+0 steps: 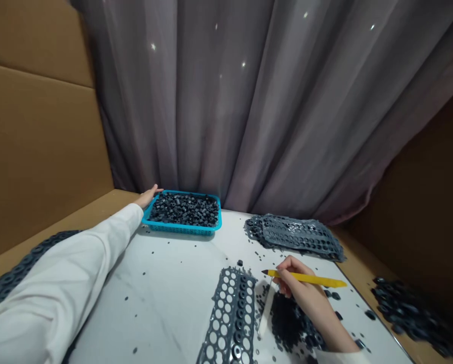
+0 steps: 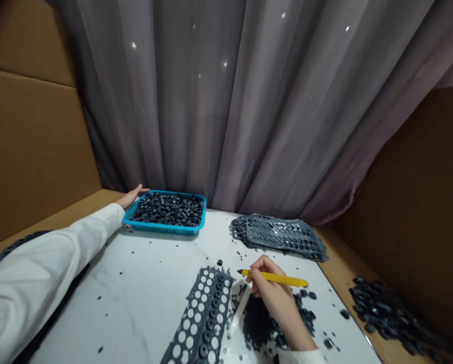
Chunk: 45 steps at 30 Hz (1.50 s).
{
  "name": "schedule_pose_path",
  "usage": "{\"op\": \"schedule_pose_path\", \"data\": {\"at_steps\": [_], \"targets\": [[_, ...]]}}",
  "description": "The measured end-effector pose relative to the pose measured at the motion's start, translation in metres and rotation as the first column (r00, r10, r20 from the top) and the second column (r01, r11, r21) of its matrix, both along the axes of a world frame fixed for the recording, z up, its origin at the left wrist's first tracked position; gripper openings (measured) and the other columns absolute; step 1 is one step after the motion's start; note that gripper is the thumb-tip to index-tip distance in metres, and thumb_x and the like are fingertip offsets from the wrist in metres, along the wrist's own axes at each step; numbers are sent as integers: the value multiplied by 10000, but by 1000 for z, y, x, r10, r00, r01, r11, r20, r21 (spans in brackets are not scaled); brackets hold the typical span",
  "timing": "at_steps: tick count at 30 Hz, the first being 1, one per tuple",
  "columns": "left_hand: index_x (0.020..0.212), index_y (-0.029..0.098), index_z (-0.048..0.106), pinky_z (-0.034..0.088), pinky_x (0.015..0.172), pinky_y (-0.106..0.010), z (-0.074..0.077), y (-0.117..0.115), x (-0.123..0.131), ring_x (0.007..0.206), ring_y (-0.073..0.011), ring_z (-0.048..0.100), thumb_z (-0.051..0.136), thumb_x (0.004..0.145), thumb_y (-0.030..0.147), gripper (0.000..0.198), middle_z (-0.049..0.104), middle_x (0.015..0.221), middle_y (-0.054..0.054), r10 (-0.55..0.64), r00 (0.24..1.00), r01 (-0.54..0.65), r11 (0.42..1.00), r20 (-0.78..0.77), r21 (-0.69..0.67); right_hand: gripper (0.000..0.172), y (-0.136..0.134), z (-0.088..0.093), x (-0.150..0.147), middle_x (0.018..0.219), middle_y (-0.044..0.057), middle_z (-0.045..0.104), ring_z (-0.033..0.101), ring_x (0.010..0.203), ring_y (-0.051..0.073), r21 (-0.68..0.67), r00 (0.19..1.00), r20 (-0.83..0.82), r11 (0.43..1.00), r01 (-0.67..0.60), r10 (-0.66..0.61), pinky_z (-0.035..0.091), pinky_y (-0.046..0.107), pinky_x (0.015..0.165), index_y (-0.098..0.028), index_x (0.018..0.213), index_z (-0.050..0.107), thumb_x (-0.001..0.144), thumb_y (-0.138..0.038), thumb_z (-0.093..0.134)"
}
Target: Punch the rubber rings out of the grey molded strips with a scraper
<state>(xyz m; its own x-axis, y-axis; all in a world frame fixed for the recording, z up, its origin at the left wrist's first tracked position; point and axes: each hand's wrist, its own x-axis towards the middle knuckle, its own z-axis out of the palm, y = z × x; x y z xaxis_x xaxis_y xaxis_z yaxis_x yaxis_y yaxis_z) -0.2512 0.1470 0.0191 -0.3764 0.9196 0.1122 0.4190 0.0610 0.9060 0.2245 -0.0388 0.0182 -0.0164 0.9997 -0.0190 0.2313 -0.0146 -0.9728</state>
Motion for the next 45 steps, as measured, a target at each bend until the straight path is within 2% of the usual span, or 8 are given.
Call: {"op": "schedule_pose_path", "data": {"at_steps": [7, 14, 20, 22, 26, 29, 35, 45], "targets": [[1251, 132, 540, 468, 875, -344, 0, 4, -1, 1035, -244, 606, 185, 874, 589, 690, 658, 1112, -123, -155, 971, 165, 986, 182, -39, 145, 4, -3, -1, 547, -21, 598, 476, 428, 107, 19, 999, 11, 999, 39, -39, 354, 212, 412, -210, 670, 453, 709, -292, 566], [1326, 86, 384, 302, 1028, -393, 17, -15, -7, 1118, -218, 504, 152, 925, 508, 626, 647, 1134, -75, -133, 990, 131, 991, 46, 38, 80, 2, 2, -4, 533, -19, 602, 482, 411, 100, 98, 999, -12, 994, 43, -42, 355, 204, 401, -201, 662, 466, 693, -238, 530], [1194, 173, 512, 292, 1022, -302, 29, -63, 50, 1119, -188, 462, 568, 792, 322, 432, 590, 1181, -11, -145, 977, 172, 969, -157, 176, 74, -16, -14, -20, 500, -39, 577, 483, 401, 103, 90, 993, -78, 992, 91, -84, 392, 220, 417, -206, 642, 476, 679, -238, 531], [1073, 191, 592, 326, 985, -295, 21, -96, 100, 1039, -190, 501, 607, 750, 309, 344, 613, 1062, -12, -227, 904, 337, 900, -363, 276, 77, -22, -23, -29, 511, -31, 587, 514, 426, 119, 84, 987, -123, 990, 111, -100, 415, 235, 431, -207, 657, 496, 680, -261, 545], [843, 191, 663, 404, 860, -299, -8, -152, 208, 906, -191, 554, 543, 797, 295, 164, 638, 894, -36, -632, 531, 809, 577, -564, 114, 177, -22, -35, -42, 646, 26, 661, 615, 566, 164, 65, 972, -183, 984, 163, -149, 501, 286, 551, -189, 750, 580, 671, -347, 598], [873, 152, 669, 446, 744, -283, -29, -158, 256, 779, -175, 583, 540, 767, 217, 179, 644, 874, -67, -742, 502, 835, 550, -445, 24, 230, -14, -42, -48, 671, 34, 667, 626, 603, 170, 84, 962, -155, 968, 238, -224, 505, 289, 587, -175, 807, 597, 667, -358, 594], [838, 122, 685, 447, 639, -265, -53, -134, 266, 668, -170, 607, 504, 766, 202, 211, 679, 754, -63, -802, 490, 847, 531, -342, -33, 70, -10, -54, -52, 499, -35, 540, 511, 508, 133, 201, 912, -20, 892, 405, -409, 425, 248, 544, -195, 620, 546, 658, -252, 529], [885, 126, 702, 392, 539, -231, -53, -121, 264, 574, -145, 553, 559, 728, 271, 257, 656, 667, -36, -902, 385, 906, 409, -194, -108, 65, -13, -59, -54, 502, -40, 544, 509, 471, 125, 212, 935, 87, 923, 320, -344, 403, 232, 507, -202, 614, 515, 672, -225, 499]]}}
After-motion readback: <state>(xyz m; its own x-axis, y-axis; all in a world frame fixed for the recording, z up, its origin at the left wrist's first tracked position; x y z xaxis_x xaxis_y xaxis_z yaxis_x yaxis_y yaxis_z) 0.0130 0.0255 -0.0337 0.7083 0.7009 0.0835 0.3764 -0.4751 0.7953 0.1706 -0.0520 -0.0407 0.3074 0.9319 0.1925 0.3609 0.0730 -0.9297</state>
